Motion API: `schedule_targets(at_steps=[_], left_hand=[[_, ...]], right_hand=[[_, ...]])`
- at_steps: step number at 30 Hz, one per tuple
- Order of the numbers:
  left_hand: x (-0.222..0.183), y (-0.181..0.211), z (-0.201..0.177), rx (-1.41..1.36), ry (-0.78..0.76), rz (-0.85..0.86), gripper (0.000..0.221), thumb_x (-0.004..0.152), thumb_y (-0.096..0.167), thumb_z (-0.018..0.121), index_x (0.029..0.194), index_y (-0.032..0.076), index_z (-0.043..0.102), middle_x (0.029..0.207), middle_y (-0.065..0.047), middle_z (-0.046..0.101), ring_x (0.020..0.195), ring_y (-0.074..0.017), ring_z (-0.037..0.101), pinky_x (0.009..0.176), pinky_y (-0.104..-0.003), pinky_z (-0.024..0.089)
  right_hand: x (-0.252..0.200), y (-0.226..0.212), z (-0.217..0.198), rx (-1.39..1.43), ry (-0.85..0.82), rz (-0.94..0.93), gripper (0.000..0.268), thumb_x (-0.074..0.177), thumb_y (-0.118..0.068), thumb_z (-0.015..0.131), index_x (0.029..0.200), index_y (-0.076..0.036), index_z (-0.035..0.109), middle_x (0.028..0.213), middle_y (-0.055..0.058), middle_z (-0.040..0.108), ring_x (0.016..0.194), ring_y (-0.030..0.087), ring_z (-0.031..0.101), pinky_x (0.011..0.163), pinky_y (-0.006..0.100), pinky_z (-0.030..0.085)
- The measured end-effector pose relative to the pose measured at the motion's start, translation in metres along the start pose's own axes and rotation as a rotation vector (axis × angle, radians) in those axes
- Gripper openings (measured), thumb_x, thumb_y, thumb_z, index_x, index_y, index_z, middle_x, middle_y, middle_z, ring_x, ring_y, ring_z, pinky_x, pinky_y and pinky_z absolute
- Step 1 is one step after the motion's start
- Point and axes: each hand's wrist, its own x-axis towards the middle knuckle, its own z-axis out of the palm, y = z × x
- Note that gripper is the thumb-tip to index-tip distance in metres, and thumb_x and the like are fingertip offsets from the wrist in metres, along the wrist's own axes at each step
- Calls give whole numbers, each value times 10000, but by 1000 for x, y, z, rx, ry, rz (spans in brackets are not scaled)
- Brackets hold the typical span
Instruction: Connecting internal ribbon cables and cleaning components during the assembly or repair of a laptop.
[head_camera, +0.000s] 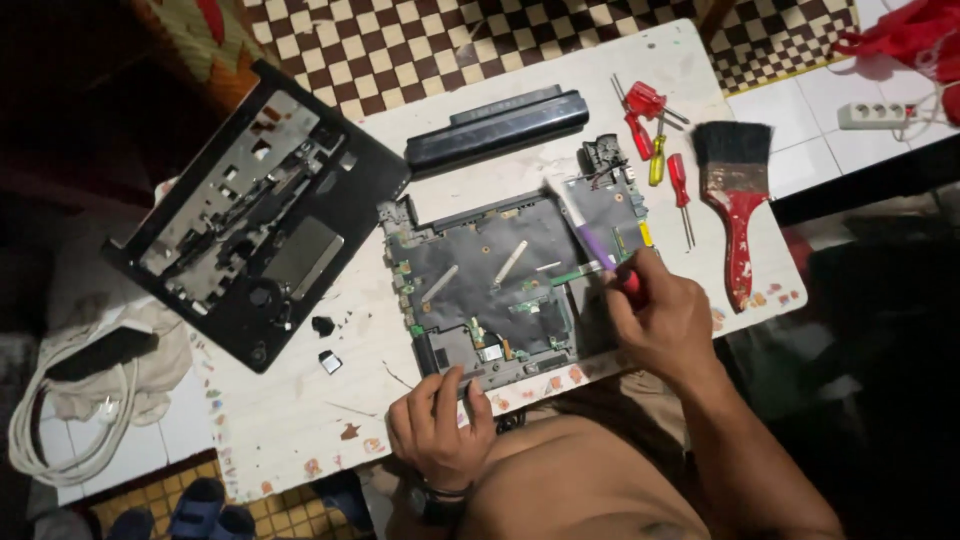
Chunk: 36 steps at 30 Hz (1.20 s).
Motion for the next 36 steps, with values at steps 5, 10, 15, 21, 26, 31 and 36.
schedule_targets(at_steps=[5, 10, 15, 21, 26, 31, 36], left_hand=[[-1, 2, 1, 4, 3, -1, 289, 1005, 335, 570, 920, 158, 782, 900, -16, 677, 736, -255, 544, 657, -388, 432], [-3, 2, 2, 2, 10, -2, 303, 1014, 341, 562, 928, 161, 790, 898, -5, 675, 733, -253, 529, 648, -388, 429], [-7, 0, 5, 29, 7, 1, 289, 1005, 327, 576, 912, 154, 788, 918, -20, 669, 745, -254, 531, 641, -385, 434], [-7, 0, 6, 13, 16, -4, 295, 1005, 339, 584, 935, 145, 794, 916, -27, 676, 744, -262, 528, 646, -394, 433], [-10, -1, 6, 11, 4, -9, 272, 999, 319, 590, 953, 147, 795, 929, -32, 673, 757, -271, 533, 649, -403, 442], [-7, 1, 4, 5, -5, 6, 290, 1006, 317, 589, 945, 126, 798, 925, -41, 670, 766, -265, 539, 657, -395, 454], [-7, 0, 5, 6, 7, -1, 285, 1001, 318, 589, 941, 134, 797, 915, -32, 664, 756, -268, 526, 657, -397, 440]], right_hand=[[-9, 9, 1, 56, -19, -39, 209, 897, -249, 618, 848, -149, 441, 592, 86, 488, 534, 323, 432, 528, 446, 371], [-9, 9, 2, 47, 30, -29, 246, 929, -278, 607, 819, -144, 434, 548, 58, 505, 462, 279, 494, 478, 443, 355], [-11, 19, -1, 88, -68, -96, 207, 910, -224, 600, 821, -158, 426, 519, 28, 474, 423, 209, 475, 449, 403, 369], [-14, 26, -13, 217, -151, -170, 255, 974, -250, 617, 789, -151, 473, 537, -24, 471, 449, 126, 444, 439, 299, 389], [-18, 37, -16, 52, -81, -187, 263, 936, -281, 633, 787, -172, 446, 533, -10, 460, 448, 171, 410, 442, 346, 355], [-18, 49, -18, 55, 13, -132, 276, 982, -243, 617, 791, -146, 443, 531, -12, 470, 416, 140, 433, 378, 318, 388], [-18, 63, -20, -61, -137, -10, 169, 871, -321, 652, 826, -190, 554, 608, 39, 621, 496, 200, 554, 503, 392, 411]])
